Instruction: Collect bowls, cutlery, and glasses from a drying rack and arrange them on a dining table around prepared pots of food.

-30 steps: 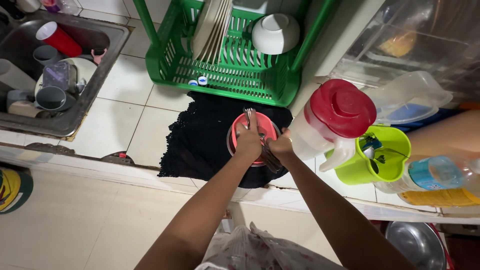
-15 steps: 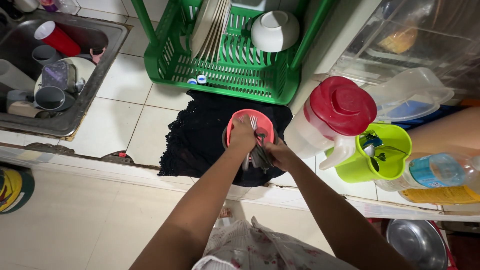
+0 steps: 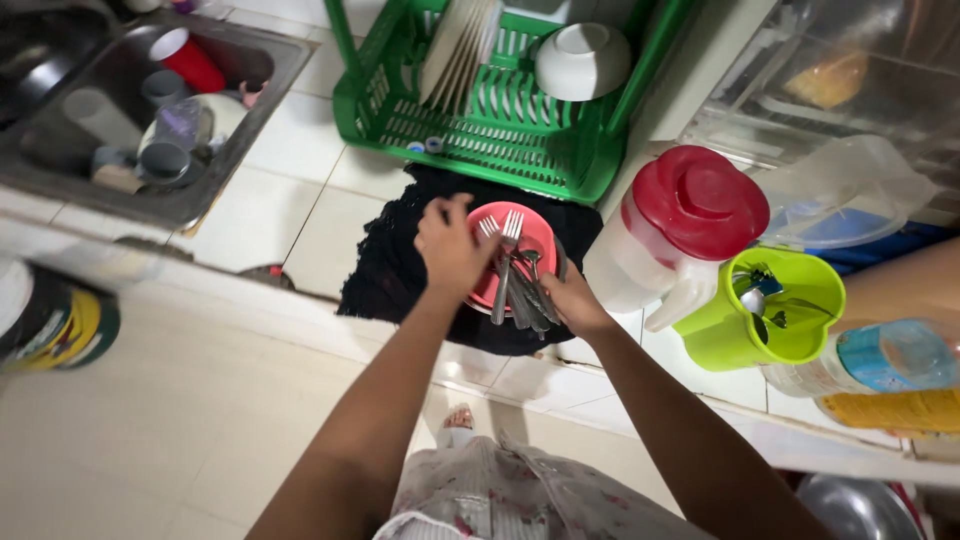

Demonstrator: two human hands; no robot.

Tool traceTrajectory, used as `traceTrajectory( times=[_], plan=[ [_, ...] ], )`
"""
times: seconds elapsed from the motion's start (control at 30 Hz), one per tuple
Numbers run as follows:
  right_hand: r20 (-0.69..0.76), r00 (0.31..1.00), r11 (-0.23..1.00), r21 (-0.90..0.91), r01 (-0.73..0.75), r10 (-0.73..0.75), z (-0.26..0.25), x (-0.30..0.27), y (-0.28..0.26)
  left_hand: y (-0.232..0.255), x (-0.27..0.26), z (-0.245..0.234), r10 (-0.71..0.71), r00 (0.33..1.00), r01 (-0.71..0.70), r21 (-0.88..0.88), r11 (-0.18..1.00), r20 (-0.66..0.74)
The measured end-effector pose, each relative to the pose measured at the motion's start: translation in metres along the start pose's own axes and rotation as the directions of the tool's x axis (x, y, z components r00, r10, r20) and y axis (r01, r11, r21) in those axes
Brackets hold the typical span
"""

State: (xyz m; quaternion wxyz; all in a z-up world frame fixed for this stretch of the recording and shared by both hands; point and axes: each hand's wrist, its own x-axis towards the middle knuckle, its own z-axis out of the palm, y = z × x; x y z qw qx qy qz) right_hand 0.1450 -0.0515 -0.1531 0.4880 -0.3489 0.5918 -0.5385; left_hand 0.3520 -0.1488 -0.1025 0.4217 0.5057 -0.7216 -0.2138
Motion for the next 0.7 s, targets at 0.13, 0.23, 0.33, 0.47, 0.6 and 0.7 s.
traceTrajectory(
  times=[0.13, 0.23, 0.33, 0.47, 0.6, 0.7],
  plan=[
    [0.066, 0.989, 0.99, -0.058, -0.126, 0.13, 0.021, -0.03, -0.026, -0.033, -0.029, -0.015, -0.336, 0.934, 0.345, -0.068, 0.936, 0.121],
    [0.096, 0.976, 0.97, -0.167, -0.175, 0.193, 0.029, -0.042, -0.018, -0.053, -0.067, -0.023, -0.389, 0.908, 0.419, -0.335, 0.844, 0.157],
    [0.266, 0.951, 0.971, -0.22, -0.099, 0.157, 0.036, -0.054, -0.002, -0.057, -0.113, -0.043, -0.449, 0.831, 0.519, -0.748, 0.414, 0.328],
    [0.336, 0.896, 0.909, -0.39, -0.149, 0.291, 0.084, -0.095, -0.001, -0.066, -0.179, -0.092, -0.591, 0.784, 0.533, -0.696, 0.482, 0.19],
    [0.379, 0.821, 0.837, -0.508, -0.201, 0.427, 0.15, -0.139, 0.013, -0.06, -0.243, -0.17, -0.756, 0.64, 0.629, -0.66, 0.411, 0.139],
    [0.434, 0.76, 0.8, -0.572, -0.182, 0.483, 0.204, -0.179, 0.034, -0.091, -0.307, -0.209, -0.785, 0.619, 0.586, -0.658, 0.473, -0.013]
  ],
)
